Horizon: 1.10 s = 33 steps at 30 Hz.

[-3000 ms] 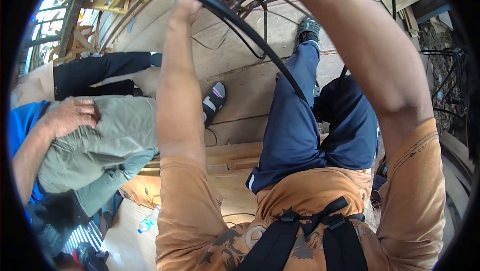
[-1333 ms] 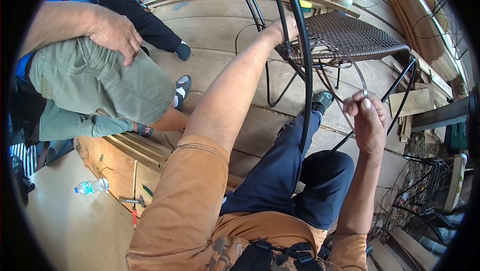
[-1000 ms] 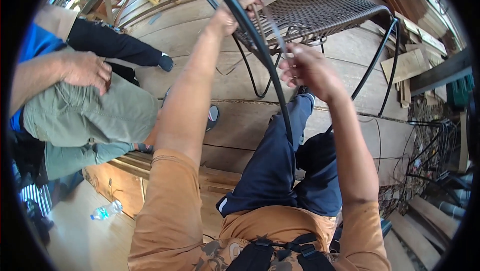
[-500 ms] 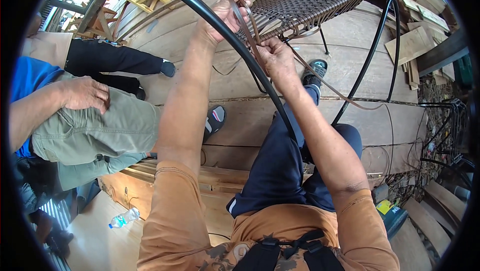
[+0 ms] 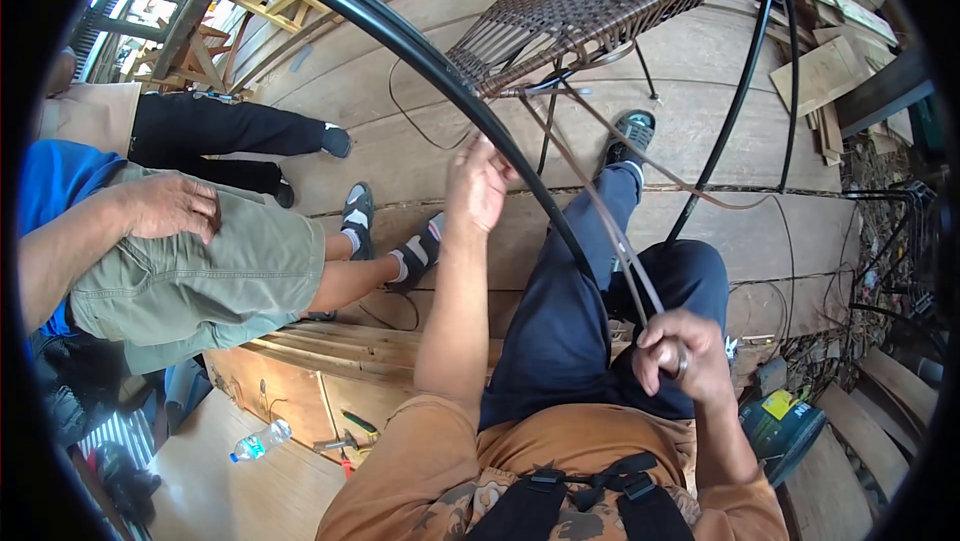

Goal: The person positions a metal chair frame, then weaves wicker strips through the frame by hand.

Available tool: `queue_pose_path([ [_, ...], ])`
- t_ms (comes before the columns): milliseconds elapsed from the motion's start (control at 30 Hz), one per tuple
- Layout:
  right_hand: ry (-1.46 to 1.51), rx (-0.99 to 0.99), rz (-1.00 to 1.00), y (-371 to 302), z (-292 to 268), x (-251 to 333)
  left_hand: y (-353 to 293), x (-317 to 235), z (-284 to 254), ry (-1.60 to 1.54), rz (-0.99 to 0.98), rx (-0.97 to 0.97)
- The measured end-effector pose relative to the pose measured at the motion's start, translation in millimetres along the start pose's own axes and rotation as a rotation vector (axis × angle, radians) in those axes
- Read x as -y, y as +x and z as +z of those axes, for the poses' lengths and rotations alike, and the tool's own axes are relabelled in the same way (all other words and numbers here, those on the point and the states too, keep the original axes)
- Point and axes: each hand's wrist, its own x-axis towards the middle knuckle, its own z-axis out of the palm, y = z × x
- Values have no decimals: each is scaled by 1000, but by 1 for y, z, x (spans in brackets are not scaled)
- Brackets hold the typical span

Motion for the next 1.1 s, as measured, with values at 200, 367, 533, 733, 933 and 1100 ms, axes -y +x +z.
queue_pose_path([
  [200, -395, -394, 349, -65, 17, 14, -27, 2, 42, 97, 46, -256],
  [367, -1125, 90, -390, -73, 13, 19, -145, 34, 61, 442, 130, -255],
  [533, 953, 34, 244, -101, 38, -3, -170, 39, 94, 292, -131, -34],
  [733, -733, 204, -38, -101, 40, 4, -122, 36, 96, 143, -386, 76],
  [933, -154, 75, 296, -151, 25, 2, -96, 32, 86, 153, -507, 64],
  [1100, -582, 84, 308, -149, 30, -6, -70, 33, 77, 147, -571, 18],
])
